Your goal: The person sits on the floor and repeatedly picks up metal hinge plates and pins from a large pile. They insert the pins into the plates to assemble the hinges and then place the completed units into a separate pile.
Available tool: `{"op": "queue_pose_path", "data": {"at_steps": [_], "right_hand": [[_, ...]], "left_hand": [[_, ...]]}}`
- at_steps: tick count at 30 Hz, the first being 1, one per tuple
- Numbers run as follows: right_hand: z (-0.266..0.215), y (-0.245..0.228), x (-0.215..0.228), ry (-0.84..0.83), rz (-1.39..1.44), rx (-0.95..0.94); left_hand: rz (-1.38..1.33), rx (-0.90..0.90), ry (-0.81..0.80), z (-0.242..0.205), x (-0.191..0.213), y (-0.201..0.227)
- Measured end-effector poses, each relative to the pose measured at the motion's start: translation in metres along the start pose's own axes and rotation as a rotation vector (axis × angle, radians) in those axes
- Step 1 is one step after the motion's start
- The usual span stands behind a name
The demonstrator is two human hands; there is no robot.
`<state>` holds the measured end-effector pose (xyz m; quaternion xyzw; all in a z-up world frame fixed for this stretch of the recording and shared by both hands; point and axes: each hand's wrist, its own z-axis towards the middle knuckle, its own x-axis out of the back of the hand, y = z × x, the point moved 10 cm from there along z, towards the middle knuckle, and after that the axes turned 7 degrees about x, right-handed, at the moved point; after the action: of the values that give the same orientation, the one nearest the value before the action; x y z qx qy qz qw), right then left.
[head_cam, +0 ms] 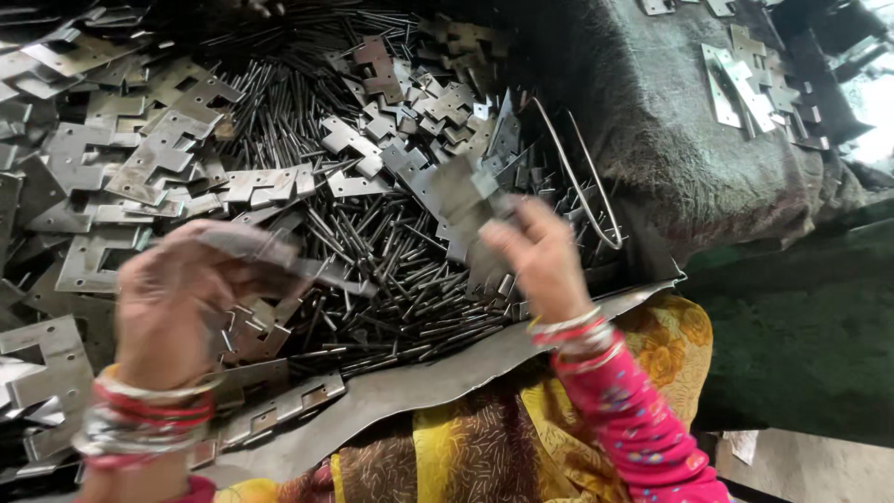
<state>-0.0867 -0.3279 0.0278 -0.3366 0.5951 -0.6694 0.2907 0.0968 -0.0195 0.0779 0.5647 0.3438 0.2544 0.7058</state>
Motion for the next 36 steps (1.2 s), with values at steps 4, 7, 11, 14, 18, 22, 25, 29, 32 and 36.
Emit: {"op": "queue_pose_path", "data": {"at_steps": [4,7,11,14,18,22,25,29,32,36], "right_hand": [[0.054,-0.045,0.099,0.249,-0.415,0.488],[0.124,-0.045,0.191,0.518,-0.725,0.505],[0.217,-0.028,0.288,0.529,-0.848,0.324],[0.233,-0.029,0.316,0.585,-1.258,0.203],[0.194,-0.047,0.26,0.572,-1.389,0.435],[0.133,-0.046,0.118,0.147,-1.276,0.778],[0.099,-0.013,0.013,-0.169,-1.236,0.744],[0.112,0.024,-0.049,-0.266,-1.371,0.541],[0.129,0.022,-0.057,-0.08,-1.52,0.605],[0.121,0.025,-0.073,-0.183,-1.338,0.686]], "left_hand": [[0.046,-0.12,-0.049,-0.003,0.013,0.036],[0.275,-0.211,0.197,-0.012,0.032,0.052],[0.2,-0.176,0.454,-0.02,0.056,0.045],[-0.494,0.046,0.369,-0.008,0.066,0.009],[-0.679,0.206,0.322,-0.005,0.059,-0.017],[0.395,0.255,0.31,-0.012,0.015,-0.018],[-0.381,0.548,-0.145,-0.011,-0.065,-0.051],[-0.604,0.597,-0.44,-0.026,-0.114,-0.056],[-0.498,0.536,-0.279,-0.02,-0.075,-0.064],[-0.267,0.386,-0.084,-0.001,-0.011,-0.067]]}}
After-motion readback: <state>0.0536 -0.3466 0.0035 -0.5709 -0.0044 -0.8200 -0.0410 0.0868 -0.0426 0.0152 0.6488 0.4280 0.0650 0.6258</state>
